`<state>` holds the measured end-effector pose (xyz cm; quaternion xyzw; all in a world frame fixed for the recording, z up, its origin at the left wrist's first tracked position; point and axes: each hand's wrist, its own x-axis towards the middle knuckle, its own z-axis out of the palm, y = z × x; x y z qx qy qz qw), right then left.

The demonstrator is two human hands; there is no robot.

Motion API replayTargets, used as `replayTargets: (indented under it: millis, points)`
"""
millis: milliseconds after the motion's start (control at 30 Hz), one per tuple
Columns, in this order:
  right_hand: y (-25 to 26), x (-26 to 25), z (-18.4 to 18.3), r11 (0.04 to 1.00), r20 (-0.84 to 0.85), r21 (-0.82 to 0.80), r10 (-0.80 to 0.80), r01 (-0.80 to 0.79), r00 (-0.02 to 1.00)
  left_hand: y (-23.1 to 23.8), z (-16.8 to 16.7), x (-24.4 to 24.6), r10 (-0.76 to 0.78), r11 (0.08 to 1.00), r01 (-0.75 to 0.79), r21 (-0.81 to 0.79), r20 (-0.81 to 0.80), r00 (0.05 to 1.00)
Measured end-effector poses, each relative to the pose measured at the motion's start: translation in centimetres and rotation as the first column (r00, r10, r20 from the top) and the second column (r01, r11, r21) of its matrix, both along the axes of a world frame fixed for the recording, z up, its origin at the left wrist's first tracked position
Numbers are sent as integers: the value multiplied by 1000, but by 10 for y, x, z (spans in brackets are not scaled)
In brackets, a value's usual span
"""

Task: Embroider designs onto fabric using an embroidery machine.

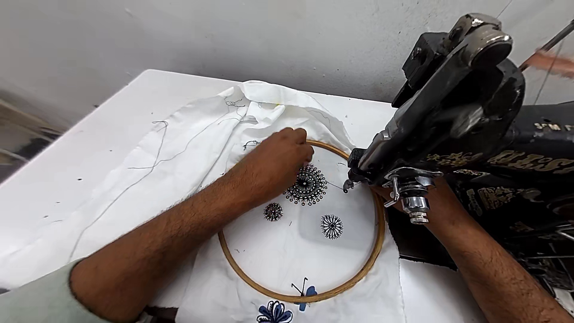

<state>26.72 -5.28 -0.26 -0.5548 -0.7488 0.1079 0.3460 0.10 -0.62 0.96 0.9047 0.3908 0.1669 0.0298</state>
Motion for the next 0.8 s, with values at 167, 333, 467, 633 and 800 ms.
replayTargets:
  millis: [167,333,467,633,800]
  points:
    - [-1,-3,8,996,37,-88,-31,35,999,20,-3,-15,56,998,-49,-41,185,981]
    - [4,-2,-5,999,24,12,-31,30,999,12,-8,1,-121,969,175,-177,280,952]
    - [4,-6,-13,998,78,46,-49,46,996,-2,-9,21,-183,977,191,-96,86,979]
    - [14,-2,-20,998,147,31,-50,46,988,-2,-11,19,-218,973,216,-77,-19,976]
    - [22,-1,-22,998,184,49,-52,44,982,2,-6,7,-144,855,367,-367,512,847]
